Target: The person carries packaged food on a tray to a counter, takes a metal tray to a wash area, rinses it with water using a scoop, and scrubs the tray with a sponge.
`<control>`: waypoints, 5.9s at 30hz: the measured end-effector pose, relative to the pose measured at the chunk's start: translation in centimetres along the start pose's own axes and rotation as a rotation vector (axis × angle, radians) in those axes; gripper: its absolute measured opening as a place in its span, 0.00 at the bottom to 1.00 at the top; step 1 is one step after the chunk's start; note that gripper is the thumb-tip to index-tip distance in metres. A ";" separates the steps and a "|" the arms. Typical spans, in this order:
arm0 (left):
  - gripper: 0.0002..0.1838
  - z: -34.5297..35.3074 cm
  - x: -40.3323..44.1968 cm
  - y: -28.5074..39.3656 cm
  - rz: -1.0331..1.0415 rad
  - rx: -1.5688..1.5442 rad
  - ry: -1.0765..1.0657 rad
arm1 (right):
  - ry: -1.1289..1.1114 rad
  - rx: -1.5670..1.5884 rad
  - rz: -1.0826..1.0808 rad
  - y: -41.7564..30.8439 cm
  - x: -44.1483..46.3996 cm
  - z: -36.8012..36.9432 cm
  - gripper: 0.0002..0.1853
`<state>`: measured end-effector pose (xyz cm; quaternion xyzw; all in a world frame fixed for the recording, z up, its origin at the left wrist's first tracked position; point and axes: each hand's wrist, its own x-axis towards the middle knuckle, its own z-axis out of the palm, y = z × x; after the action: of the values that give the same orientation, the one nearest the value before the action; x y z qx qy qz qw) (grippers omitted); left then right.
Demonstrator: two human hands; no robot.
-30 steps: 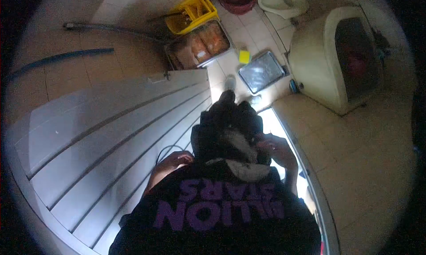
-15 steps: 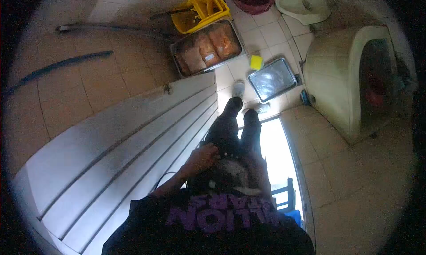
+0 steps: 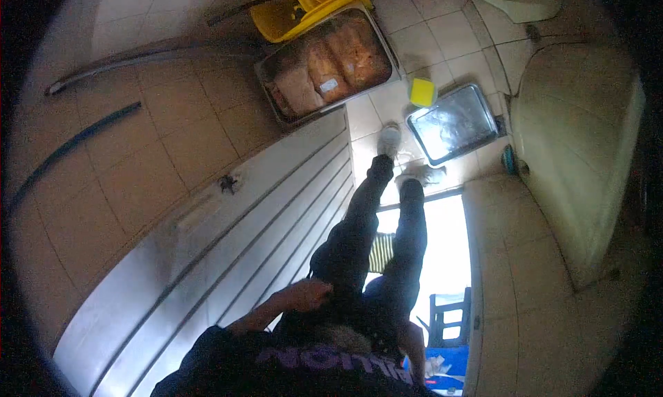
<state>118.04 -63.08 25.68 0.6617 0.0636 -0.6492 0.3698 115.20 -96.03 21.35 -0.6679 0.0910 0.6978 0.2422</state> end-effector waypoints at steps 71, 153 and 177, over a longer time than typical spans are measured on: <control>0.20 -50.3 54.3 -11.7 0.309 -0.619 1.113 | 1.071 0.604 -0.833 -1.4 32.4 -17.2 0.25; 0.22 -47.3 42.1 -10.5 1.238 -0.982 1.337 | 1.145 0.609 -0.803 0.7 32.1 -15.9 0.31; 0.21 -52.6 44.4 -9.4 0.676 -0.656 1.428 | 1.162 0.583 -0.895 0.2 31.5 -14.5 0.32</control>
<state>162.04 -43.79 -24.50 0.7550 0.2652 0.1196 0.5877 128.30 -95.94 -10.75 -0.8082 0.1048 0.0209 0.5791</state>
